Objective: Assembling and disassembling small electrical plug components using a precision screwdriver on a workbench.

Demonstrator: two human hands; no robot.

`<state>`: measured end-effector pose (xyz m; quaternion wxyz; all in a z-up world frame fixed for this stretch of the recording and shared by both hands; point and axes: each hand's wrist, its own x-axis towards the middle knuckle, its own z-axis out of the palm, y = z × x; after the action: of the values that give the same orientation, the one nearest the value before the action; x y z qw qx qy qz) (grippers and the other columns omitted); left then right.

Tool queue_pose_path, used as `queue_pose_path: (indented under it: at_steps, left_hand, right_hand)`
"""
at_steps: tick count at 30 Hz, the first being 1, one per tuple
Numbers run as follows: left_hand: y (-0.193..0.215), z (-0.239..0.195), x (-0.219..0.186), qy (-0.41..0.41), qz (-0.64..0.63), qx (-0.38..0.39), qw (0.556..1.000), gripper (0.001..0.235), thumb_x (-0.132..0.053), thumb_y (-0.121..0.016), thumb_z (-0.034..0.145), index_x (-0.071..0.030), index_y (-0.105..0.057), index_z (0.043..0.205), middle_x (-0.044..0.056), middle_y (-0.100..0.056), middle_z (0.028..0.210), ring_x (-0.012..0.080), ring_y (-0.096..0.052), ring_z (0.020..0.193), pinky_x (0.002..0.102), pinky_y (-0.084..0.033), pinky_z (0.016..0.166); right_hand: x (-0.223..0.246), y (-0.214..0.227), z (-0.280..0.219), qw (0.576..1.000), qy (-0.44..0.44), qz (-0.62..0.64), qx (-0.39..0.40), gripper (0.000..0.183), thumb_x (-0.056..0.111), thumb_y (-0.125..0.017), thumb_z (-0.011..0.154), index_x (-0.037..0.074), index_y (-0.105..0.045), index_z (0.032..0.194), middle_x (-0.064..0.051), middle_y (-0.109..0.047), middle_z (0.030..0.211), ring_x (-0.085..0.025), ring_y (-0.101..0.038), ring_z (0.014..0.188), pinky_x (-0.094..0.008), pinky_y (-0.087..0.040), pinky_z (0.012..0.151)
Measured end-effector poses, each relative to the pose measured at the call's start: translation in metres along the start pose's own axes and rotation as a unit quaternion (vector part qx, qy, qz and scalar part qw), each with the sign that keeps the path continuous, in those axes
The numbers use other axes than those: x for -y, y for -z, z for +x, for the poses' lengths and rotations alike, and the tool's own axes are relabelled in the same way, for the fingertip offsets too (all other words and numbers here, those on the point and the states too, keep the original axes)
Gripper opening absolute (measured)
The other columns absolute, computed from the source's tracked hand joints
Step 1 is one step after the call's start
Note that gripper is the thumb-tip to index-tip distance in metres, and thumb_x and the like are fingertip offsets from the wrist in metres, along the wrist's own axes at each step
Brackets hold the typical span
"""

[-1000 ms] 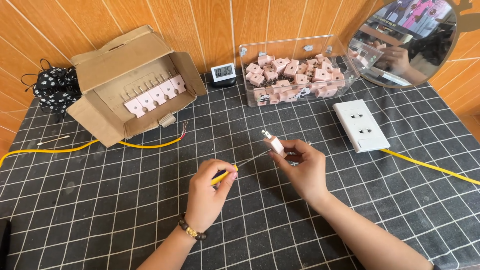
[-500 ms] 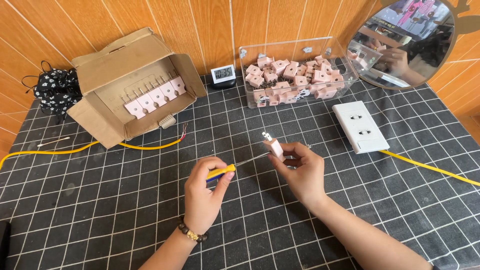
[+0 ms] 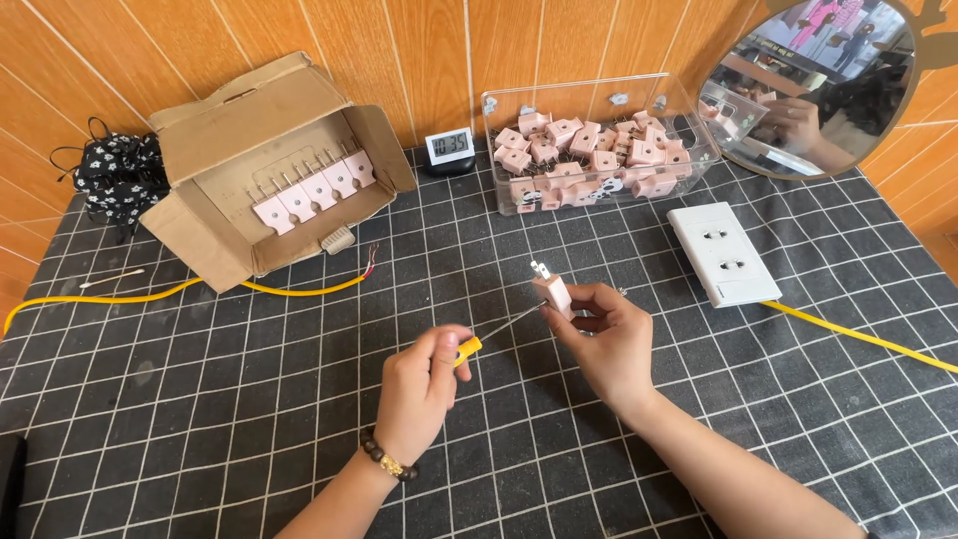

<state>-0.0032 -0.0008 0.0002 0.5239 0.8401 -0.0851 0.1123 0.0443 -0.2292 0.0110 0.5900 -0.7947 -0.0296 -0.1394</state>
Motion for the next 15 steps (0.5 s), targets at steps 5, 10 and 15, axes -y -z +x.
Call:
queue_pose_path:
  at_steps: [5,10,15]
  left_hand:
    - [0.005,0.005,-0.011,-0.172,0.046,-0.067,0.982,0.011,-0.012,-0.066,0.098,-0.009,-0.073,0.107,0.007,-0.071,0.105,0.0211,-0.073,0.095,0.032,-0.062,0.085]
    - [0.002,0.0,-0.002,0.021,-0.013,0.005,1.0,0.043,-0.034,-0.037,0.107,-0.01,-0.065,0.128,-0.001,-0.076,0.071,0.0082,-0.062,0.039,0.024,-0.051,0.038]
    - [0.006,0.004,-0.014,-0.187,0.047,-0.066,0.979,0.013,-0.007,-0.067,0.097,-0.011,-0.073,0.107,0.006,-0.066,0.108,0.0202,-0.07,0.096,0.031,-0.06,0.084]
  right_hand:
    - [-0.004,0.0,0.0,1.0,-0.005,-0.007,-0.014,0.026,0.013,-0.087,0.08,0.007,-0.077,0.104,-0.003,-0.08,0.095,-0.011,-0.076,0.085,-0.023,-0.067,0.075]
    - [-0.004,0.0,0.0,1.0,0.007,-0.005,-0.001,0.025,0.012,-0.086,0.081,0.007,-0.077,0.104,-0.004,-0.08,0.095,-0.011,-0.076,0.085,-0.024,-0.067,0.075]
    - [0.001,0.002,0.001,1.0,0.005,-0.011,-0.006,0.028,0.013,-0.087,0.08,0.006,-0.077,0.106,-0.005,-0.081,0.096,-0.012,-0.077,0.086,-0.025,-0.069,0.075]
